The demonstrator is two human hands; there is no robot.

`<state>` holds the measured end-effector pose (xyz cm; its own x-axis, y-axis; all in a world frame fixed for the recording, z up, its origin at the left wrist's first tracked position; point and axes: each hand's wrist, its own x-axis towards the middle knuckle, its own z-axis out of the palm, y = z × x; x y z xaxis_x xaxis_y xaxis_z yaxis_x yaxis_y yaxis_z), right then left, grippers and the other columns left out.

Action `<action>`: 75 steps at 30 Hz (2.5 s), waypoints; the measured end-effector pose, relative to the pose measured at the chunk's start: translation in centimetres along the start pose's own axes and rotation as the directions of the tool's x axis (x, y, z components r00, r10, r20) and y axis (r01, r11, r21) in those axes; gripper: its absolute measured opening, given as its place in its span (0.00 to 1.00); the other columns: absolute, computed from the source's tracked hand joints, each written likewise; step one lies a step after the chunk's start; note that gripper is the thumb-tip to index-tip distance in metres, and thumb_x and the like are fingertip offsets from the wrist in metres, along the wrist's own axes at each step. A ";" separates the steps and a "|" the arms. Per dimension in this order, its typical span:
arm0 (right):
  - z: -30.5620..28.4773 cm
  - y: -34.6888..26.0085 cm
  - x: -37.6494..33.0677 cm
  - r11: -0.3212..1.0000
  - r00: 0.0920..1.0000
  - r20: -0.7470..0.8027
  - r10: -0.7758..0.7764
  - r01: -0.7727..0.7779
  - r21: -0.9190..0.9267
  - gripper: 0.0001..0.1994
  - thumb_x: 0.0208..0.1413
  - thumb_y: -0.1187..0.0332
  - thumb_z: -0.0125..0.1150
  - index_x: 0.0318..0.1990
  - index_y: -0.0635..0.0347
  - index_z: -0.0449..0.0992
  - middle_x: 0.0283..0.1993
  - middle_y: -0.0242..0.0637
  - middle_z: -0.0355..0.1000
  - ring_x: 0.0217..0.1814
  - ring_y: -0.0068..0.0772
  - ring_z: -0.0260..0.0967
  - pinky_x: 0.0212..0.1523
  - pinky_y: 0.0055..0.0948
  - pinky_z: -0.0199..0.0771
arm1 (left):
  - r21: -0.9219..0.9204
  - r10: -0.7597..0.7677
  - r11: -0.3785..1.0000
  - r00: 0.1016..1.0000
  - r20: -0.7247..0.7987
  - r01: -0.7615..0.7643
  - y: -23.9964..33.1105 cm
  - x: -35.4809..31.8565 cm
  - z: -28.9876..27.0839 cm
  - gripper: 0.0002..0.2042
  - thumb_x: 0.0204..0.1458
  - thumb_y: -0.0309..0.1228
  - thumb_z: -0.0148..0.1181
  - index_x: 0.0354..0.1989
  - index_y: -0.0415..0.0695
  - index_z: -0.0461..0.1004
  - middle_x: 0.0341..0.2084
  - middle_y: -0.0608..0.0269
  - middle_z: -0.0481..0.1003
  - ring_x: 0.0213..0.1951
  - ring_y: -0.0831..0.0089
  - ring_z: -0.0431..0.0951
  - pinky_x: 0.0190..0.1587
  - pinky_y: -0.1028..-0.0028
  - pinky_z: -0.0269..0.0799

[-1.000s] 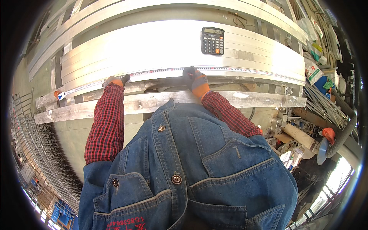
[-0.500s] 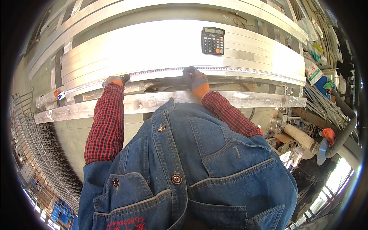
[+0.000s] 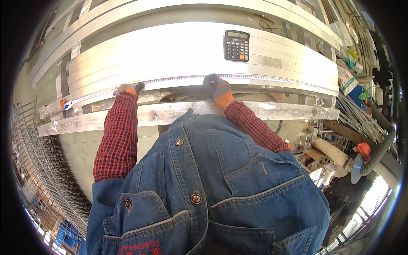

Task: The person measures a long metal bar with a tape measure and marks it with a pen. They use a calculator to compute dimensions and then move a large slatted metal panel with another person.

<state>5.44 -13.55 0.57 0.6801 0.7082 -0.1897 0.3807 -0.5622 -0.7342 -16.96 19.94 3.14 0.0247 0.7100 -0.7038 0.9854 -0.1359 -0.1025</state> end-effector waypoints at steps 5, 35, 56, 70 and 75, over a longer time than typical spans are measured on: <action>0.4 0.2 0.2 0.999 0.999 -0.027 -0.018 0.019 0.026 0.11 0.65 0.61 0.69 0.49 0.54 0.84 0.44 0.48 0.87 0.49 0.49 0.87 0.53 0.42 0.85 | 0.000 0.008 1.000 1.000 -0.008 -0.008 -0.2 0.0 0.1 0.51 0.52 0.70 0.72 0.71 0.37 0.74 0.66 0.44 0.77 0.69 0.49 0.74 0.72 0.51 0.68; -9.6 5.2 5.7 0.975 0.868 -0.492 0.071 -0.164 -0.147 0.23 0.63 0.73 0.58 0.66 0.57 0.75 0.53 0.49 0.81 0.62 0.58 0.75 0.62 0.51 0.76 | -0.059 0.015 0.998 0.999 -0.033 -0.017 0.3 0.2 0.1 0.46 0.46 0.67 0.78 0.61 0.36 0.83 0.59 0.43 0.83 0.59 0.50 0.84 0.62 0.57 0.79; 1.0 -4.1 -1.7 0.975 0.961 -0.253 0.110 -0.055 0.215 0.10 0.67 0.65 0.64 0.52 0.54 0.82 0.43 0.50 0.84 0.44 0.52 0.85 0.49 0.43 0.85 | -0.020 -0.008 1.000 1.000 -0.021 0.008 0.3 -1.2 -0.5 0.45 0.52 0.68 0.72 0.64 0.38 0.81 0.63 0.47 0.81 0.63 0.51 0.81 0.65 0.57 0.75; 3.4 -5.4 -1.9 0.994 0.979 -0.196 0.060 -0.040 0.105 0.12 0.66 0.61 0.66 0.52 0.55 0.81 0.45 0.50 0.85 0.49 0.57 0.85 0.53 0.47 0.83 | 0.126 0.072 0.990 0.997 -0.022 -0.068 0.1 -0.4 -0.4 0.43 0.52 0.73 0.67 0.58 0.40 0.85 0.53 0.51 0.85 0.55 0.55 0.84 0.58 0.56 0.78; 4.3 -5.9 -1.4 0.997 0.981 -0.188 0.051 -0.039 0.068 0.11 0.66 0.62 0.66 0.51 0.55 0.81 0.45 0.50 0.84 0.48 0.56 0.85 0.52 0.46 0.83 | 0.090 0.084 0.992 0.996 -0.007 -0.083 0.2 -0.8 -0.5 0.44 0.51 0.73 0.68 0.58 0.40 0.85 0.54 0.50 0.85 0.54 0.54 0.84 0.58 0.55 0.79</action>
<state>-0.46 -9.35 2.37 0.8041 0.5857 -0.1015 0.3101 -0.5590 -0.7690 -16.71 19.70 4.09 0.1086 0.7009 -0.7050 0.9608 -0.2559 -0.1065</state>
